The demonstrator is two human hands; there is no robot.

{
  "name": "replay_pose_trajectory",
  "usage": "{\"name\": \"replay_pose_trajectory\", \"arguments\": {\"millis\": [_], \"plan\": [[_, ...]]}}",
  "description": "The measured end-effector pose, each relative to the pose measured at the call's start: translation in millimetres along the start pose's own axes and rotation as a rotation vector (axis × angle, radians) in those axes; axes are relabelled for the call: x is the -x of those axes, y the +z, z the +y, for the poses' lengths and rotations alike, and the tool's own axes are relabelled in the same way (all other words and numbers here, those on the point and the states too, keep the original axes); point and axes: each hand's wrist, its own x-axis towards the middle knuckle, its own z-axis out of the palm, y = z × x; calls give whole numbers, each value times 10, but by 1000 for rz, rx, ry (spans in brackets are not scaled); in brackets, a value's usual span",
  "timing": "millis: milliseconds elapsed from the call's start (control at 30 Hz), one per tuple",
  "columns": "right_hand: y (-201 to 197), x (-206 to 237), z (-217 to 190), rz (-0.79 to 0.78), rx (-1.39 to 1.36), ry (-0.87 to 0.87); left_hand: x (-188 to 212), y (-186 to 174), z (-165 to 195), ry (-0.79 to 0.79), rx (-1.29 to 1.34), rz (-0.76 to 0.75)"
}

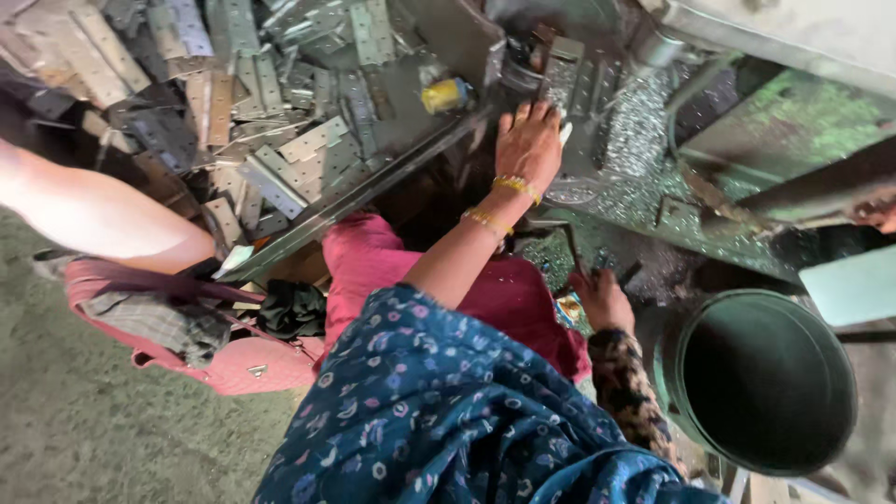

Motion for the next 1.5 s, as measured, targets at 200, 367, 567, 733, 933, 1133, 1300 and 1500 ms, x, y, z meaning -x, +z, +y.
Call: {"name": "replay_pose_trajectory", "arguments": {"millis": [200, 367, 567, 733, 933, 1133, 1300, 1500], "plan": [[-829, -82, -539, -80, 140, -25, -167, -405, -1679, -418, -446, 233], [-880, -77, -646, -85, 136, -19, -504, -228, -2334, -623, -459, -27], [-770, 21, -605, -102, 55, 32, -434, -289, -2421, -279, -262, 19], [-796, 34, -727, -138, 31, 74, -489, -585, -2229, -276, -138, -122], [-748, -59, -690, -173, 40, 68, -254, 172, -501, -11, 394, 140], [-676, -32, -631, -128, 57, -27, 244, 525, 344, 61, 114, -66], [-733, -132, -628, -156, 166, -41, 339, 406, 344, 100, -143, -335], [-380, -92, -417, -162, 124, 66, -83, 525, 421, 27, -192, -355]]}}
